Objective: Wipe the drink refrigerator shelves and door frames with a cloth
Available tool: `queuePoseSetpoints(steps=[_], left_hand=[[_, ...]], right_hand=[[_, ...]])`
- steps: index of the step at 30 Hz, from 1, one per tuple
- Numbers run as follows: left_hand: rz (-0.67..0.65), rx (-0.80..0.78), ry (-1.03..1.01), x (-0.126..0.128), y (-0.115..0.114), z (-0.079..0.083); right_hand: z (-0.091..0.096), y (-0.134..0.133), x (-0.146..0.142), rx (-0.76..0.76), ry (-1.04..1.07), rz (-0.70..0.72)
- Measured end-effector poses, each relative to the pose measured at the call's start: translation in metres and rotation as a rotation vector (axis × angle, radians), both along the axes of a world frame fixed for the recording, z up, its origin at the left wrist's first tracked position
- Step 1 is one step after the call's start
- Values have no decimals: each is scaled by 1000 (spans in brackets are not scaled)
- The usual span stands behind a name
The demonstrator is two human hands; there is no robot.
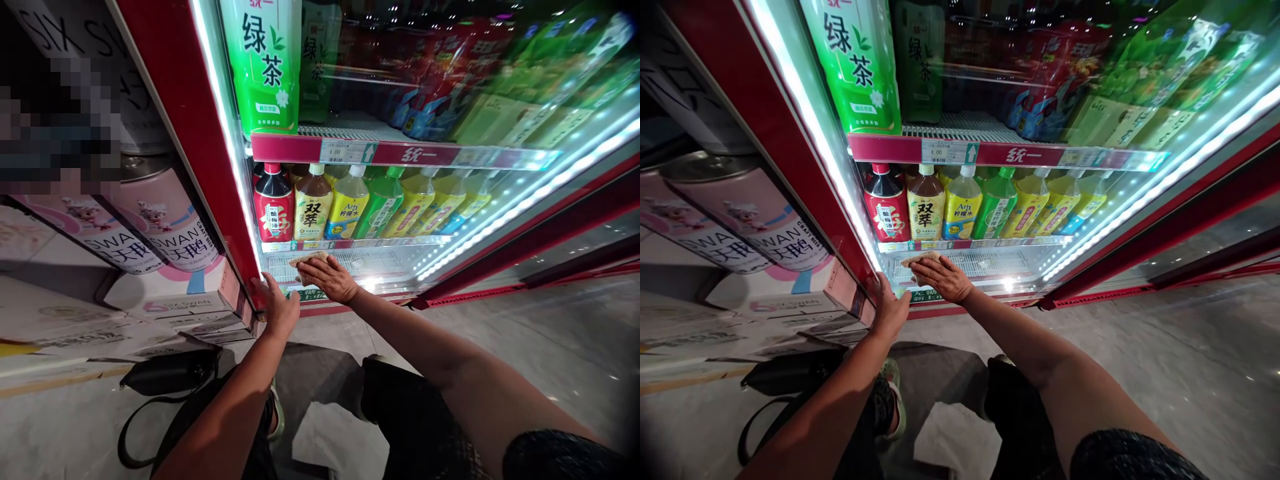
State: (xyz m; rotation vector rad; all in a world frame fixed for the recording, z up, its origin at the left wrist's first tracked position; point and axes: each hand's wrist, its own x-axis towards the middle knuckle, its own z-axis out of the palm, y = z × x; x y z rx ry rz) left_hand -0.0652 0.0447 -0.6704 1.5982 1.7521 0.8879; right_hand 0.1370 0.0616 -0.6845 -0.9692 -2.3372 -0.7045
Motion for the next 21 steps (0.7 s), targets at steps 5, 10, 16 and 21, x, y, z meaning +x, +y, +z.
queuePoseSetpoints(steps=[5, 10, 16, 21], left_hand=[[-43, 164, 10, 12, -9, 13], [-137, 321, 117, 18, -16, 18], [-132, 316, 139, 21, -16, 16], [-113, 328, 158, 22, -16, 16]], right_hand=[[-4, 0, 14, -51, -48, 68], [7, -3, 28, -21, -59, 13], [-4, -11, 43, -32, -66, 35], [3, -14, 56, -63, -99, -17]])
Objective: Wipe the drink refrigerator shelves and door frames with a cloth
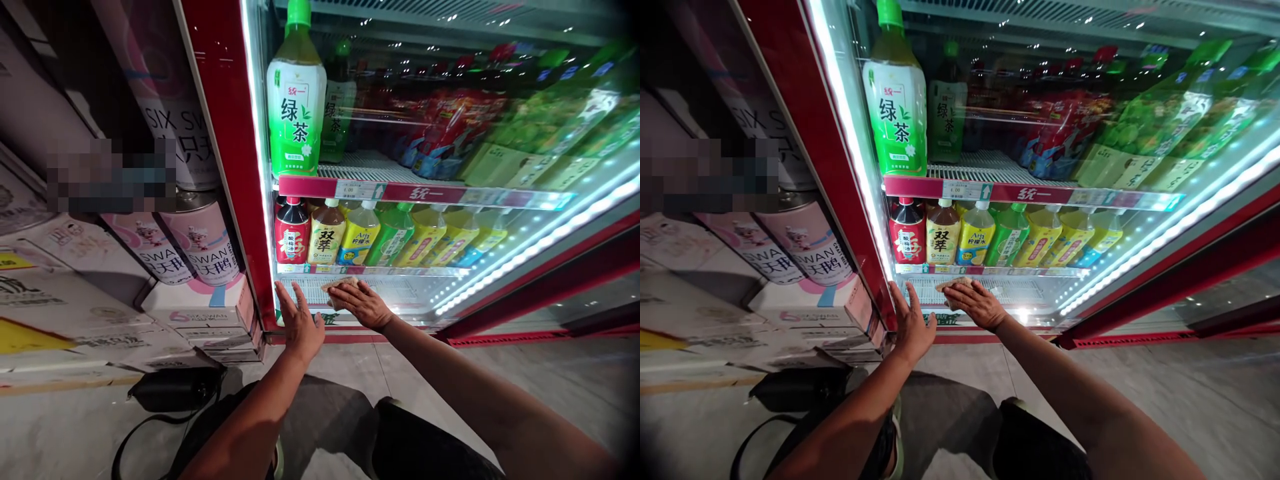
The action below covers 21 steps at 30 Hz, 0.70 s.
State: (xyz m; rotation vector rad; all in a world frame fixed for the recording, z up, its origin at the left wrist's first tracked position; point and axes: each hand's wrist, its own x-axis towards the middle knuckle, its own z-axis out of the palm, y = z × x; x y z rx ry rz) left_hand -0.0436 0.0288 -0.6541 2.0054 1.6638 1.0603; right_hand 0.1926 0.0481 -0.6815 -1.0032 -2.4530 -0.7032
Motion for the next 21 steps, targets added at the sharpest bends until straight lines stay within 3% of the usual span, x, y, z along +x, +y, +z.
queuePoseSetpoints(steps=[4, 9, 13, 21], left_hand=[[-3, 9, 5, 0, 0, -2], [6, 21, 1, 0, 0, -3], [27, 53, 21, 3, 0, -4], [34, 24, 30, 7, 1, -10]], right_hand=[[-4, -3, 5, 69, 23, -11], [-9, -6, 16, 16, -32, 51], [-6, -8, 28, 62, -1, -44], [-25, -14, 47, 10, -35, -30]])
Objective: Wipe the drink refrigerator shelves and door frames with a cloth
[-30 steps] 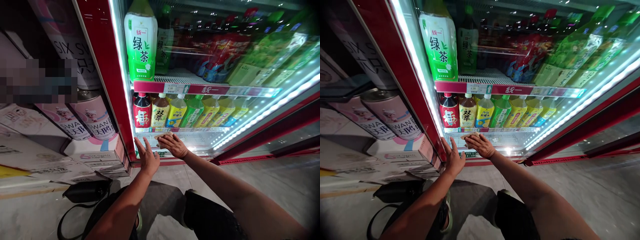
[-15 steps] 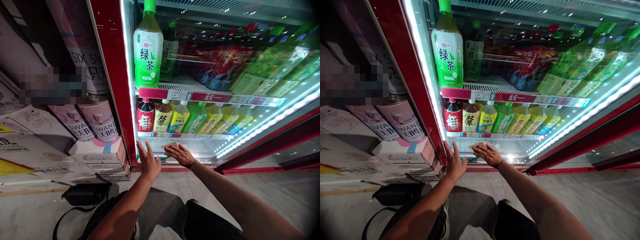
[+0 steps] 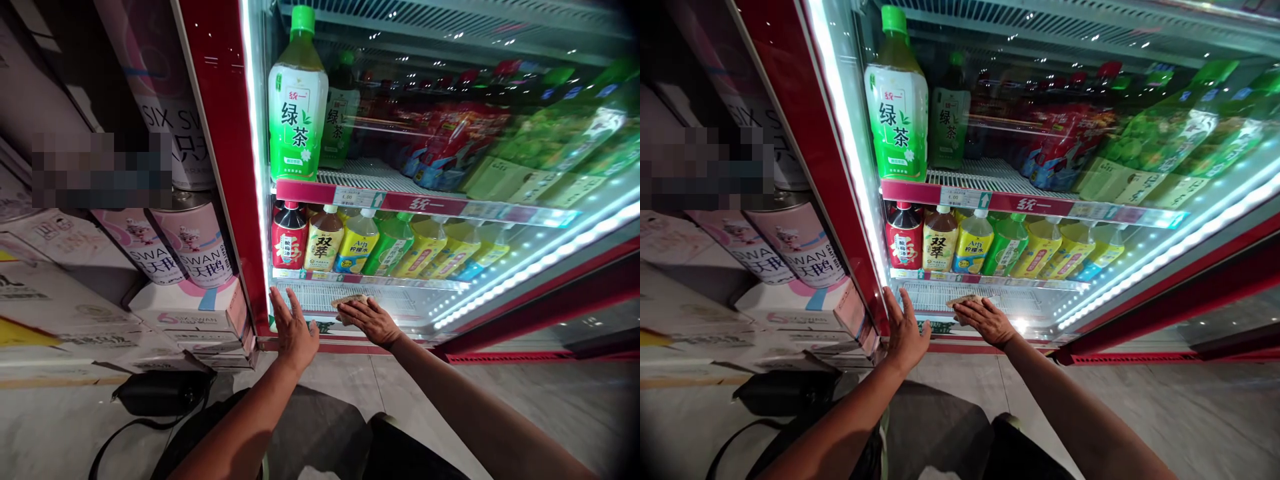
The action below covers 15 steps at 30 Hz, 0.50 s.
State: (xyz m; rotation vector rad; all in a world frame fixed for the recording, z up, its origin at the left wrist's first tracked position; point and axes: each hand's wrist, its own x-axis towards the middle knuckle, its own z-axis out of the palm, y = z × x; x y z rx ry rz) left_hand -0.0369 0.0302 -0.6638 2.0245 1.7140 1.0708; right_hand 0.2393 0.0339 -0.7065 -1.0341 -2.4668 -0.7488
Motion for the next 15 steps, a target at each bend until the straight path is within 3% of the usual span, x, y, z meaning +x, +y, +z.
queuePoseSetpoints(steps=[6, 12, 15], left_hand=[[20, -2, -2, 2, 0, -1], [21, 0, 3, 2, 0, -2], [24, 10, 5, 3, 0, -1]], right_hand=[[-1, -5, 5, 124, 36, -178], [-6, -10, 6, 144, 26, -150], [-6, -9, 5, 167, 81, -246]])
